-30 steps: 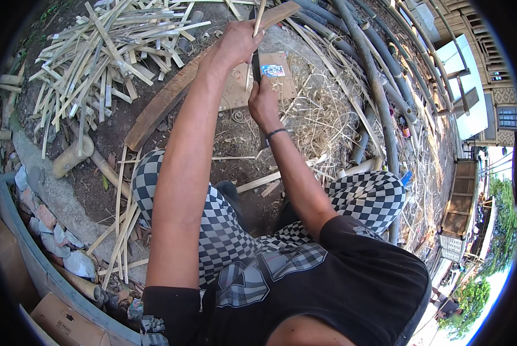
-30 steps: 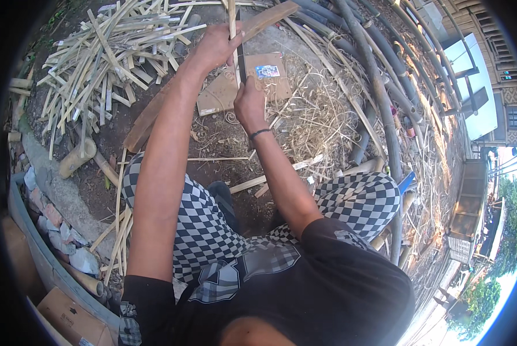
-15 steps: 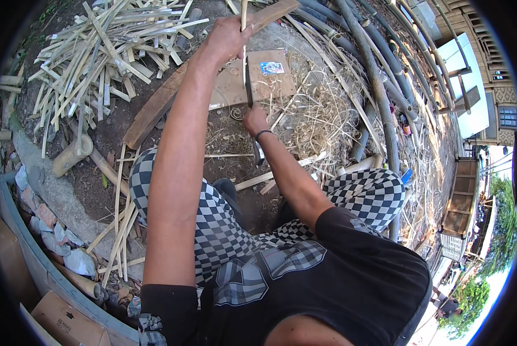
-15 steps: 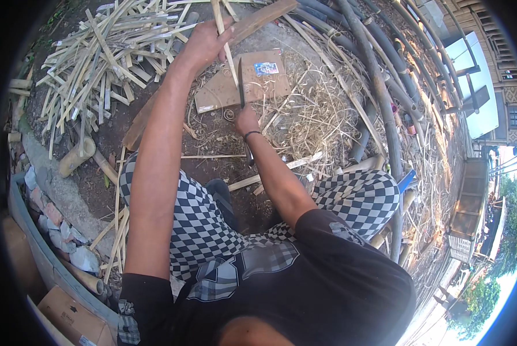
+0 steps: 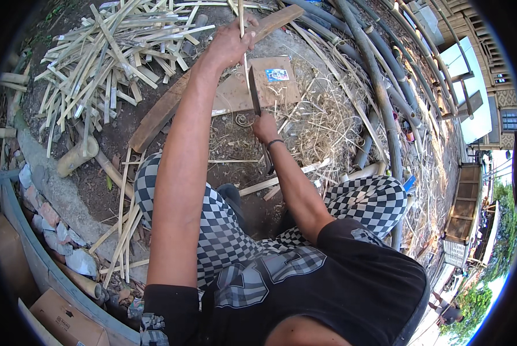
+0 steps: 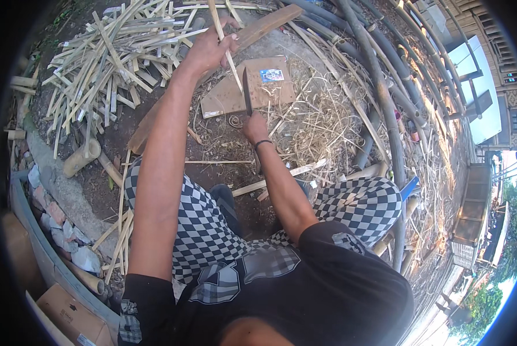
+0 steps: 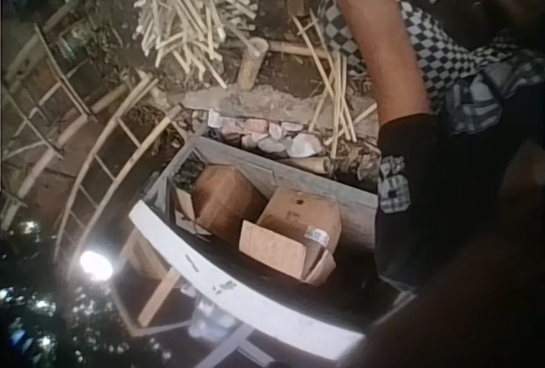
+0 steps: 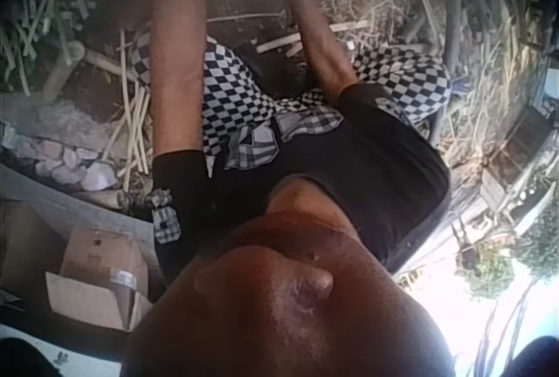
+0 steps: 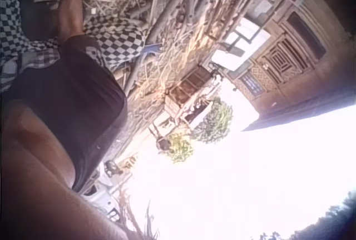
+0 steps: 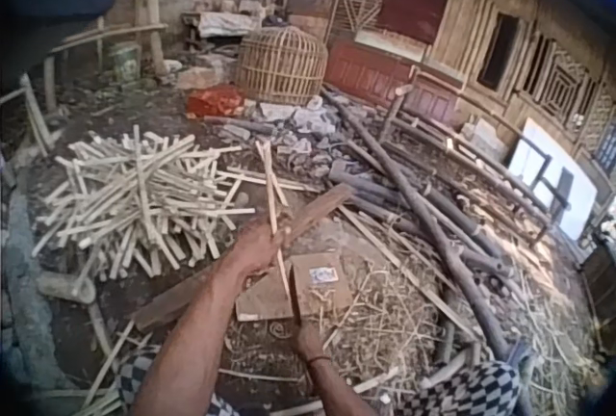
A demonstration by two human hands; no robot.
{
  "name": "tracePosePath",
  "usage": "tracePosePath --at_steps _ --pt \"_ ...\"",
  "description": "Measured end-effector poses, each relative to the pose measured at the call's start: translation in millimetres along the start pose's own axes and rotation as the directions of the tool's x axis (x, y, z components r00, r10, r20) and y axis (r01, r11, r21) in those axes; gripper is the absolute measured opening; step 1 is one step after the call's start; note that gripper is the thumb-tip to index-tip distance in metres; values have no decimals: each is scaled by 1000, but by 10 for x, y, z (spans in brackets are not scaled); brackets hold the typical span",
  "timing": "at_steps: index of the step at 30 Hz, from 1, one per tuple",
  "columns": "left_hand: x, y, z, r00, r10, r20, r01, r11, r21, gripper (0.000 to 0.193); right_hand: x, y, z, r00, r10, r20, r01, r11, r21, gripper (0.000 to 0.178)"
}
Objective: The person uses a knife to shave thin strips from a bamboo stick. They hold the bamboo with one hand and move the blade along its length to peel away thin layers, adding them to a pile of shavings on the ground.
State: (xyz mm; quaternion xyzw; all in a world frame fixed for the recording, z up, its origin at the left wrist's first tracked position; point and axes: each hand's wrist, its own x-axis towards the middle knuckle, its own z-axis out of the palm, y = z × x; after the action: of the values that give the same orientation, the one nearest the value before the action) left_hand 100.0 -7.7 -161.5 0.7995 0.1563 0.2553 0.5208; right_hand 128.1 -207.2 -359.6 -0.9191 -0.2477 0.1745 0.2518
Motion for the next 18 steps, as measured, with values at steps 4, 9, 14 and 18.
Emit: tracePosePath --at_steps 4,9,14,18 --pt "18 56 6 991 -107 76 91 979 184 31 109 -401 -472 990 -106 -92 117 985 128 23" --pt "7 36 38 993 -74 92 59 986 155 37 36 -877 -803 913 -255 -319 334 916 223 20" --pt "1 -2 62 998 -38 54 30 991 133 36 54 -673 -469 892 -288 -349 347 931 118 15" --pt "-5 3 54 994 -55 97 51 997 49 37 173 -460 -347 898 -311 -311 346 936 63 13"
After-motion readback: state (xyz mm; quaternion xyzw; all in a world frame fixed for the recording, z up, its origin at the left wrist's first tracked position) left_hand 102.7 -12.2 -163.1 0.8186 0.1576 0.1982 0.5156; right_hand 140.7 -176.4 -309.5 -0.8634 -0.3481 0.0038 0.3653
